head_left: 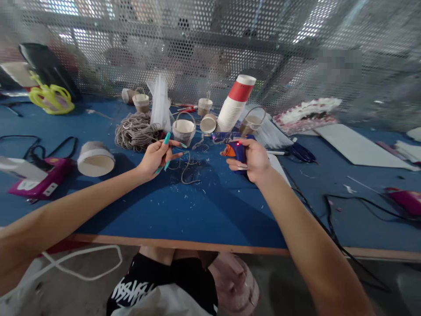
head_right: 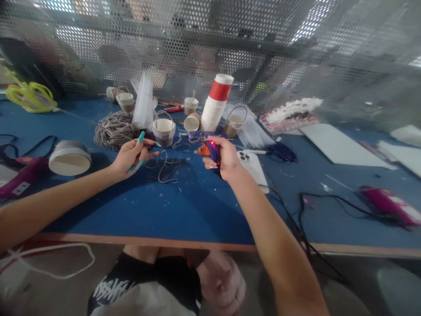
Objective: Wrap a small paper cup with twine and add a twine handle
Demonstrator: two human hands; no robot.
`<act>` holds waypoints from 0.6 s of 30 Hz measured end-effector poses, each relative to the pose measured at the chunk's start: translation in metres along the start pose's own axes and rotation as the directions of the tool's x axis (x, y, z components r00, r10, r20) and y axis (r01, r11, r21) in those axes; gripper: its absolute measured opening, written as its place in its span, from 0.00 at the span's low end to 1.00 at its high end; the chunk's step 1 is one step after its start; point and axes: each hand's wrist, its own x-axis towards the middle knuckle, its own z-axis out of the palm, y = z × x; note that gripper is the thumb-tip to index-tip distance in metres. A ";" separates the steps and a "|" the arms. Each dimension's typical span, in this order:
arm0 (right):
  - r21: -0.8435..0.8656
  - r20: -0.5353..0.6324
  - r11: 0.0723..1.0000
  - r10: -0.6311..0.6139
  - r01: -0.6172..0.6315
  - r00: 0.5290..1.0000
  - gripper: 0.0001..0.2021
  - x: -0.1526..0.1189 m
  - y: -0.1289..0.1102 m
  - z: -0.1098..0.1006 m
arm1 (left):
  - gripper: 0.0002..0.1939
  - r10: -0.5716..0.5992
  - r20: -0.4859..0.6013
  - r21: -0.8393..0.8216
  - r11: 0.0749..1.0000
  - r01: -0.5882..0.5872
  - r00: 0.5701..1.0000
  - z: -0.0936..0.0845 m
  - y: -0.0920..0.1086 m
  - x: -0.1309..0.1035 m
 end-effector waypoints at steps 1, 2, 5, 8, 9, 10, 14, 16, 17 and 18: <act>-0.004 -0.051 0.999 0.032 -0.032 0.998 0.10 0.002 0.002 0.001 | 0.16 0.011 0.007 0.003 1.000 -0.011 1.000 0.002 0.000 0.000; -0.010 -0.102 0.998 0.061 -0.062 0.993 0.10 0.004 0.004 0.001 | 0.16 0.020 0.030 0.014 1.000 -0.021 0.999 0.004 0.000 0.001; -0.021 -0.207 0.991 0.125 -0.132 0.970 0.08 0.007 0.008 0.002 | 0.15 0.019 0.136 0.070 0.997 -0.029 0.990 0.011 -0.004 0.007; -0.024 -0.250 0.989 0.138 -0.149 0.958 0.07 0.007 0.008 0.001 | 0.15 0.016 0.143 0.086 0.996 -0.029 0.990 0.020 -0.009 0.020; -0.028 -0.262 0.988 0.137 -0.149 0.955 0.07 0.006 0.008 0.000 | 0.15 0.021 0.121 0.075 0.997 -0.031 0.992 0.022 -0.011 0.025; -0.032 -0.270 0.988 0.140 -0.154 0.953 0.08 0.006 0.008 -0.001 | 0.16 0.023 0.100 0.061 0.998 -0.029 0.995 0.025 -0.012 0.030; -0.058 -0.283 0.979 0.172 -0.195 0.944 0.08 0.007 0.006 -0.005 | 0.17 0.011 0.090 0.010 1.000 -0.012 0.996 0.034 -0.017 0.045; -0.066 -0.273 0.974 0.190 -0.215 0.943 0.08 0.007 0.005 -0.008 | 0.17 -0.002 0.112 0.012 1.000 0.000 0.994 0.038 -0.019 0.049; -0.068 -0.269 0.973 0.195 -0.221 0.943 0.08 0.007 0.005 -0.009 | 0.17 -0.011 0.118 0.019 1.000 0.009 0.993 0.039 -0.021 0.050; -0.068 -0.261 0.971 0.203 -0.228 0.944 0.08 0.007 0.004 -0.010 | 0.17 -0.024 0.118 0.026 0.999 0.021 0.993 0.040 -0.023 0.051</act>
